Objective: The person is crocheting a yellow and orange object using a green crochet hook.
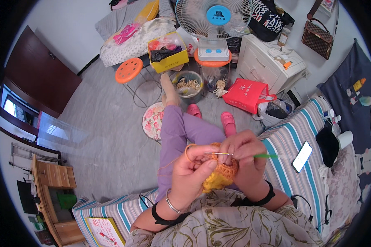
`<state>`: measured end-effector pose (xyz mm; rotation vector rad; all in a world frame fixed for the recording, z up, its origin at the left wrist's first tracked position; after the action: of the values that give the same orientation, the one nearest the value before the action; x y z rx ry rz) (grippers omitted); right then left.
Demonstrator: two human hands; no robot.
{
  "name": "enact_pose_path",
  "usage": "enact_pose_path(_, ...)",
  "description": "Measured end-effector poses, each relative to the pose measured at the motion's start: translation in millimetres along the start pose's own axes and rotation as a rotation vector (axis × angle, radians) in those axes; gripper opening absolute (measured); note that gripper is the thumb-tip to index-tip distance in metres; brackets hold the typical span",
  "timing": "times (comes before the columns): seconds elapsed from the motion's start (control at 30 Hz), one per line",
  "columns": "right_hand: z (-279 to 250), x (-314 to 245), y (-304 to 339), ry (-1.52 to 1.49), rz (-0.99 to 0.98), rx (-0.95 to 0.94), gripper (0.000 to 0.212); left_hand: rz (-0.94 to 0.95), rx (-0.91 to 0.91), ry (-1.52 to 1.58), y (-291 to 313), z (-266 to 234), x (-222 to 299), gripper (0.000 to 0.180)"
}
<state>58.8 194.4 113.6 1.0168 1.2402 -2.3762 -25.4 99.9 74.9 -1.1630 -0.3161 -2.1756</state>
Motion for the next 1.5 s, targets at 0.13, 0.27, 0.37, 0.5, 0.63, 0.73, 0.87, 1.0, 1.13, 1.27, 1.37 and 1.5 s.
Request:
enact_pose_path(0.13, 1.0, -20.8, 1.9, 0.243, -0.202, -0.028, 0.013, -0.167, 0.007, 0.280, 0.1, 5.9, -14.1, 0.016)
enact_pose_path(0.27, 8.5, -28.1, -4.4, 0.504, -0.226, -0.149, 0.020, -0.108, -0.016, 0.258, 1.8, -1.3, -13.9, 0.012)
enact_pose_path(0.37, 16.1, -23.6, -6.1, 0.624, -0.214, -0.255, 0.027, -0.032, -0.075, 0.111, 2.4, 3.5, -4.9, 0.012)
enact_pose_path(0.5, 8.4, -24.5, -6.1, 0.621, -0.216, -0.205, 0.027, -0.026, -0.087, 0.052, 1.3, 3.8, -5.2, 0.019)
enact_pose_path(0.63, 2.4, -26.8, -1.8, 0.652, -0.276, -0.157, 0.025, -0.031, -0.091, 0.068, -1.2, 6.0, -3.8, 0.034)
enact_pose_path(0.73, 1.8, -26.7, -1.8, 0.666, -0.252, -0.133, 0.022, -0.015, -0.104, 0.041, 0.8, 8.9, 2.2, 0.042)
enact_pose_path(0.87, -2.2, -23.0, -5.8, 0.608, -0.175, -0.060, 0.020, -0.007, -0.075, 0.047, 2.6, 1.7, -4.5, 0.044)
enact_pose_path(1.0, 0.1, -9.7, -8.3, 0.390, -0.032, -0.104, 0.018, -0.013, -0.036, 0.145, 1.3, -4.2, -4.9, 0.043)
enact_pose_path(1.13, 7.5, -11.9, -8.3, 0.386, -0.003, -0.175, 0.019, -0.135, -0.072, 0.199, -3.1, 4.3, -5.0, 0.033)
enact_pose_path(1.27, 11.2, -13.8, -8.0, 0.408, -0.017, -0.203, 0.021, -0.158, 0.010, 0.134, -2.8, -9.0, -10.3, 0.021)
enact_pose_path(1.37, 10.5, -10.5, -6.2, 0.382, 0.003, -0.196, 0.018, -0.084, -0.005, 0.108, -4.5, -12.3, -4.9, 0.013)
enact_pose_path(1.5, 1.9, 3.2, 3.4, 0.144, 0.092, -0.098, 0.015, -0.119, 0.055, 0.194, -3.1, -18.1, -10.8, 0.010)
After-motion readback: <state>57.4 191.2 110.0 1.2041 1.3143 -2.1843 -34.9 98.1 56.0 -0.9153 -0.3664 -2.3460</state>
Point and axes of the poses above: each hand's wrist, its own y-axis away from the middle knuckle, its own z-axis out of the palm, x = y × z, the point moved 10 cm from there along -y, towards the middle knuckle, and after that the axes turned 6 degrees about y, right-handed, at the moved point
